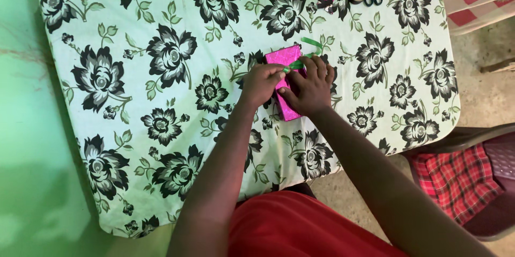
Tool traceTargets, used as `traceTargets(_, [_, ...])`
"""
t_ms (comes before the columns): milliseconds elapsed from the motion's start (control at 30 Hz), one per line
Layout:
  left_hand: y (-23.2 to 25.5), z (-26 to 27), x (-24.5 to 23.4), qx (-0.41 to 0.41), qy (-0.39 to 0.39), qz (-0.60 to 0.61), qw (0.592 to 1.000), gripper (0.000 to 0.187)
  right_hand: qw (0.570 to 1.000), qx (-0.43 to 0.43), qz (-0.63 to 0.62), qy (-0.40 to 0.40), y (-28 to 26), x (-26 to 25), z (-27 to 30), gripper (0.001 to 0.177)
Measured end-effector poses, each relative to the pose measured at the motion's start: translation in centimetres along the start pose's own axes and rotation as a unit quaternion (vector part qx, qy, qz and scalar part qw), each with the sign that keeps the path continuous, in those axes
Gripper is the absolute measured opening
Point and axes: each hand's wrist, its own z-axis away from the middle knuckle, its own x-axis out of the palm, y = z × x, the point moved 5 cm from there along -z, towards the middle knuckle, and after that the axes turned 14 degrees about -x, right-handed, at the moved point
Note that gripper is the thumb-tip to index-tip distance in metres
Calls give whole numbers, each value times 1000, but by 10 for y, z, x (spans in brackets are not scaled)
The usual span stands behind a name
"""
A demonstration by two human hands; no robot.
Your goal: The person places a green ribbon across a pink gift box on a floral tablecloth, then ties the ribbon into a bow. The person adjusts the bow and the box, then sets the finished gift on the table.
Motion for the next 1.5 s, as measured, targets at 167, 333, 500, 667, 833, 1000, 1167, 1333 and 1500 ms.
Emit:
traceTargets(167, [2, -1, 4, 73, 66, -23, 995, 21, 1000, 3, -7, -1, 0, -1, -1, 54])
traceTargets(333, [10, 1, 10, 31, -1, 57, 998, 21, 1000, -12, 10, 8, -1, -1, -1, 54])
traceTargets(500, [25, 4, 9, -15, -46, 96, 994, 19, 999, -16, 16, 25, -2, -3, -1, 55])
traceTargets(667, [24, -2, 11, -27, -54, 132, 989, 16, 999, -17, 22, 21, -4, -7, -4, 55])
traceTargets(833, [17, -14, 15, 53, -26, 96, 994, 15, 999, -16, 17, 25, -5, -9, -4, 56])
traceTargets(1000, [14, -16, 18, 46, -28, 109, 993, 14, 999, -12, 24, 27, -4, -8, -3, 55])
traceTargets(1167, [20, -12, 17, 18, -18, 127, 992, 15, 999, -12, 24, 39, -4, -6, -1, 54])
traceTargets(1333, [20, -13, 18, 5, -5, 121, 993, 14, 999, -9, 17, 29, -1, -4, 1, 51])
traceTargets(1500, [17, -8, 16, 76, 82, 49, 993, 14, 999, 3, -20, 32, 1, -4, 1, 50])
